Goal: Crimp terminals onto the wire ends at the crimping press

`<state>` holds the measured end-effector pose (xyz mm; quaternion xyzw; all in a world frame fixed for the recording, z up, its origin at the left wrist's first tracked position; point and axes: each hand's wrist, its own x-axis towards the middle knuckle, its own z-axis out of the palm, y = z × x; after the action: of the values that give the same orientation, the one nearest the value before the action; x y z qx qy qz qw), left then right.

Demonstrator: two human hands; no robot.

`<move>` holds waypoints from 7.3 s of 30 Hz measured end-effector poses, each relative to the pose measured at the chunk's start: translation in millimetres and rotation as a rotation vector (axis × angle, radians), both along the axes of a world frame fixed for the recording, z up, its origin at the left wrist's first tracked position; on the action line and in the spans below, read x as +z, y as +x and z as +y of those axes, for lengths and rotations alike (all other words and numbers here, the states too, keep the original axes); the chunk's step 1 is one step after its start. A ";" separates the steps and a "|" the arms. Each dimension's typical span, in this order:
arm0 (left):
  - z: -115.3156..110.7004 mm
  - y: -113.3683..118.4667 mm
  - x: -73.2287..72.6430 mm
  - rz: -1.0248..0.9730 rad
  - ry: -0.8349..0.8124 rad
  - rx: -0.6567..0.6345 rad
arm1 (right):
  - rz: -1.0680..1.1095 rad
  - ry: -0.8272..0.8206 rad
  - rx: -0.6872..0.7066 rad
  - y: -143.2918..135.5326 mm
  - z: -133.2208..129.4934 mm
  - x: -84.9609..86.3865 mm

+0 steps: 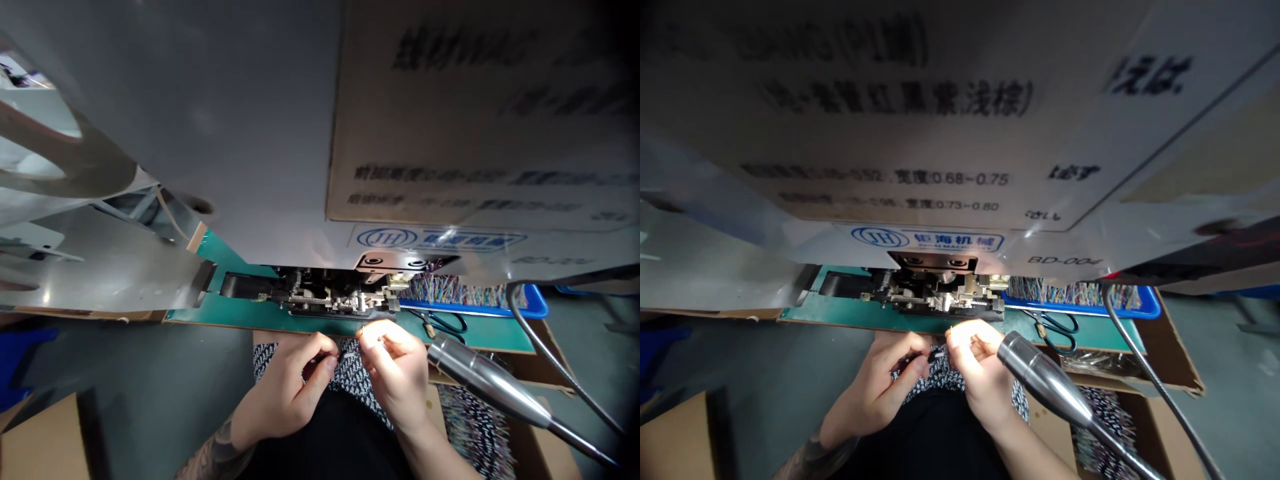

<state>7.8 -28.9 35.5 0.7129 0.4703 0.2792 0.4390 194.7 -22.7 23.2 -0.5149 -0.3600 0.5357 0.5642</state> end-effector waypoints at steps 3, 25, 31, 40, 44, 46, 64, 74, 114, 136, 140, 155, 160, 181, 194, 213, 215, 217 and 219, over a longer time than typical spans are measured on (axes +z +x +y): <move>-0.9 -0.8 4.6 -0.001 0.008 -0.012 | 0.023 0.011 0.042 4.6 -1.7 -6.5; -4.1 0.4 4.2 0.006 0.000 -0.028 | 0.325 -0.175 0.196 8.1 2.9 7.5; -4.4 0.3 4.3 0.008 -0.003 -0.023 | 0.326 -0.164 0.196 8.2 2.7 7.2; -5.3 -0.1 4.3 0.005 -0.020 -0.027 | 0.329 -0.131 0.191 8.9 1.4 3.0; -6.1 -0.3 4.1 0.013 -0.013 -0.030 | 0.284 -0.112 0.187 8.9 1.3 0.7; -6.2 -0.4 4.4 0.021 -0.011 -0.028 | 0.273 -0.104 0.183 9.1 0.8 -0.4; -4.9 23.6 21.3 -0.172 0.106 -0.022 | 0.300 -0.097 0.165 9.5 -8.3 20.7; -3.8 26.7 27.3 -0.194 0.067 -0.070 | 0.316 -0.031 0.203 16.5 -13.9 18.3; 5.1 32.4 22.6 -0.205 0.104 -0.042 | 0.370 -0.026 0.169 14.5 -8.4 13.1; 3.4 31.1 26.7 -0.175 0.150 -0.033 | 0.420 0.001 0.214 14.1 -6.7 13.2; 3.5 31.1 28.3 -0.173 0.146 -0.032 | 0.408 -0.001 0.227 15.2 -6.5 12.6; 2.8 30.6 27.0 -0.161 0.123 -0.038 | 0.395 -0.032 0.203 14.6 -5.2 16.8; 2.8 30.5 25.9 -0.154 0.127 -0.036 | 0.386 -0.033 0.197 13.6 -5.1 16.9; 4.3 32.1 28.0 -0.187 0.136 -0.033 | 0.406 -0.047 0.191 15.1 -9.2 16.9; 3.5 31.4 19.8 -0.187 0.104 0.046 | 0.284 -0.150 0.184 16.8 -7.8 12.1; 5.5 27.9 -6.8 -0.708 -0.422 0.037 | 0.446 -0.119 0.327 31.2 -6.8 -21.3; 5.0 27.4 -8.7 -0.736 -0.458 0.058 | 0.419 -0.073 0.385 32.8 -7.9 -20.0; 4.1 26.3 -9.8 -0.754 -0.485 0.075 | 0.381 -0.043 0.421 32.8 -9.6 -18.3; 3.9 25.2 -10.4 -0.771 -0.506 0.080 | 0.373 -0.025 0.425 31.4 -10.5 -17.5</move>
<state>33.0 -25.0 25.1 0.4089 0.3533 0.4171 0.7308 226.0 -33.2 5.7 -0.3273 -0.3433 0.7318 0.4893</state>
